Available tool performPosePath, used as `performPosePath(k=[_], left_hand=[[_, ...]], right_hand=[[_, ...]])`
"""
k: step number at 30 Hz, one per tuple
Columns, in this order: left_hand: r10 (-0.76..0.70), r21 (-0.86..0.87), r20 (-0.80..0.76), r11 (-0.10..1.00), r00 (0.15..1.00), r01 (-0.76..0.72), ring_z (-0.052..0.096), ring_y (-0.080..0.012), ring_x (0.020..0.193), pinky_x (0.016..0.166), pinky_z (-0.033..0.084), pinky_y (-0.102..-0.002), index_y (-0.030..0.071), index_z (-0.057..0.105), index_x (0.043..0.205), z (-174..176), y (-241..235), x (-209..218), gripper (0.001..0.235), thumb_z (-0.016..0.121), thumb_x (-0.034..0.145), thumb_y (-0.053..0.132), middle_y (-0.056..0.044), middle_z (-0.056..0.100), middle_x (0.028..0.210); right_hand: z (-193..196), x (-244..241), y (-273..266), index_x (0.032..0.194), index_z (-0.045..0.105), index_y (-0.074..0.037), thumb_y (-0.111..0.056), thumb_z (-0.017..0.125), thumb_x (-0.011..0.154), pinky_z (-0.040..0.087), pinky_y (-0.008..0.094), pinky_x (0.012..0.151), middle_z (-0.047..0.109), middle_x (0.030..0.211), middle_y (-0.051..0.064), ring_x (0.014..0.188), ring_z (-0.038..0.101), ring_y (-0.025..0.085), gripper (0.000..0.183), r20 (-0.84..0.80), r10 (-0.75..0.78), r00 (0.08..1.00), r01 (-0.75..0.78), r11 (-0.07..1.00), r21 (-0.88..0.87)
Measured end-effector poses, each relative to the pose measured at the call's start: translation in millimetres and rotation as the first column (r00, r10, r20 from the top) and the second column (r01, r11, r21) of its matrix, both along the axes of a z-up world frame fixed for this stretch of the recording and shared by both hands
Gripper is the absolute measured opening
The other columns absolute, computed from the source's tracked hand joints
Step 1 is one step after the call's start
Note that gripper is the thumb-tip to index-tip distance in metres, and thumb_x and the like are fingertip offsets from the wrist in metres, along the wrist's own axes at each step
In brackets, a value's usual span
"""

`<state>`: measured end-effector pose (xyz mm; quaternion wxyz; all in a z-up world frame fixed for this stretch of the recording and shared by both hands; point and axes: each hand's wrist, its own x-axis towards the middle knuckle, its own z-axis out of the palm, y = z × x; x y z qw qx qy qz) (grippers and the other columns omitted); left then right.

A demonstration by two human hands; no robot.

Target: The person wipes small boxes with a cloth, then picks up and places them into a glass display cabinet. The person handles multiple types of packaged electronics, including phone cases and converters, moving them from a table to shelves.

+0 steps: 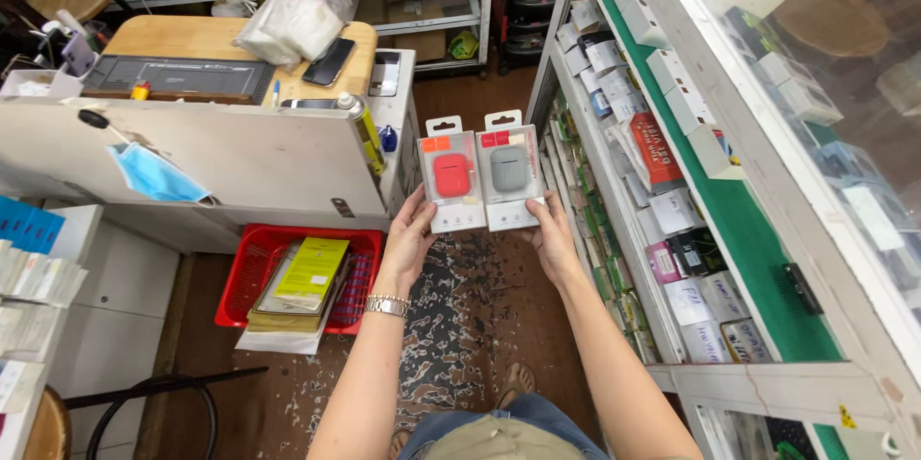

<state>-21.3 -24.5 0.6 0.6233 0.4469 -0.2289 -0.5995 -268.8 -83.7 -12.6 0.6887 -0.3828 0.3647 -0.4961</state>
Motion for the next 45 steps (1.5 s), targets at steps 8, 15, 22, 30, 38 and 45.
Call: performPosePath(k=[8,15,22,30,38,45], left_hand=[[0.062,0.048,0.041,0.997,0.997,-0.064,0.057,-0.0165,0.127,0.105,0.047,-0.042,0.014,0.044,0.154,13,-89,-34,0.06,0.061,0.097,0.022,0.001,0.064,0.135],[0.13,0.008,0.047,0.991,0.99,-0.131,0.058,-0.0173,0.122,0.101,0.048,-0.042,0.013,0.048,0.154,0,-198,-14,0.058,0.063,0.099,0.023,-0.005,0.061,0.133],[0.197,-0.061,0.023,0.979,0.98,-0.196,0.064,-0.0146,0.117,0.097,0.053,-0.035,0.011,0.049,0.151,5,-352,42,0.056,0.063,0.098,0.022,-0.005,0.066,0.133],[0.292,0.013,0.036,0.956,0.956,-0.292,0.066,-0.0157,0.109,0.09,0.056,-0.034,0.009,0.055,0.147,-7,-489,111,0.051,0.065,0.097,0.019,-0.006,0.066,0.124],[0.478,-0.016,0.047,0.879,0.877,-0.477,0.069,-0.0158,0.109,0.09,0.057,-0.034,0.005,0.053,0.145,-29,-632,176,0.053,0.068,0.095,0.016,-0.007,0.071,0.123],[0.565,0.086,0.114,0.814,0.817,-0.575,0.07,-0.0173,0.105,0.087,0.056,-0.036,0.006,0.049,0.147,-27,-772,201,0.061,0.073,0.092,0.018,-0.009,0.072,0.121]], right_hand=[[3,-24,-115,0.119,0.051,-0.011,-0.027,0.063,0.099,0.057,0.039,0.081,0.067,0.111,0.006,0.1,0.067,0.017,0.028,-0.024,0.048,0.999,-0.047,0.999,0.009],[-5,9,-229,0.122,0.053,-0.007,-0.028,0.062,0.1,0.057,0.037,0.083,0.067,0.111,0.008,0.098,0.067,0.018,0.032,-0.098,0.022,0.995,-0.023,1.0,-0.013],[25,72,-375,0.123,0.053,-0.006,-0.029,0.06,0.099,0.057,0.037,0.085,0.067,0.114,0.008,0.103,0.067,0.018,0.034,-0.161,0.005,0.987,-0.013,0.998,-0.053],[18,148,-510,0.122,0.055,-0.005,-0.032,0.062,0.099,0.057,0.036,0.084,0.068,0.111,0.009,0.1,0.067,0.017,0.036,-0.205,-0.02,0.979,0.013,0.999,-0.035],[-1,216,-676,0.123,0.056,-0.005,-0.031,0.063,0.098,0.059,0.035,0.082,0.068,0.114,0.007,0.101,0.068,0.016,0.037,-0.185,0.049,0.982,-0.057,0.998,-0.04],[4,283,-810,0.136,0.052,-0.008,-0.031,0.061,0.098,0.054,0.038,0.088,0.065,0.125,0.008,0.11,0.064,0.018,0.045,-0.129,0.205,0.97,-0.206,0.978,0.007]])
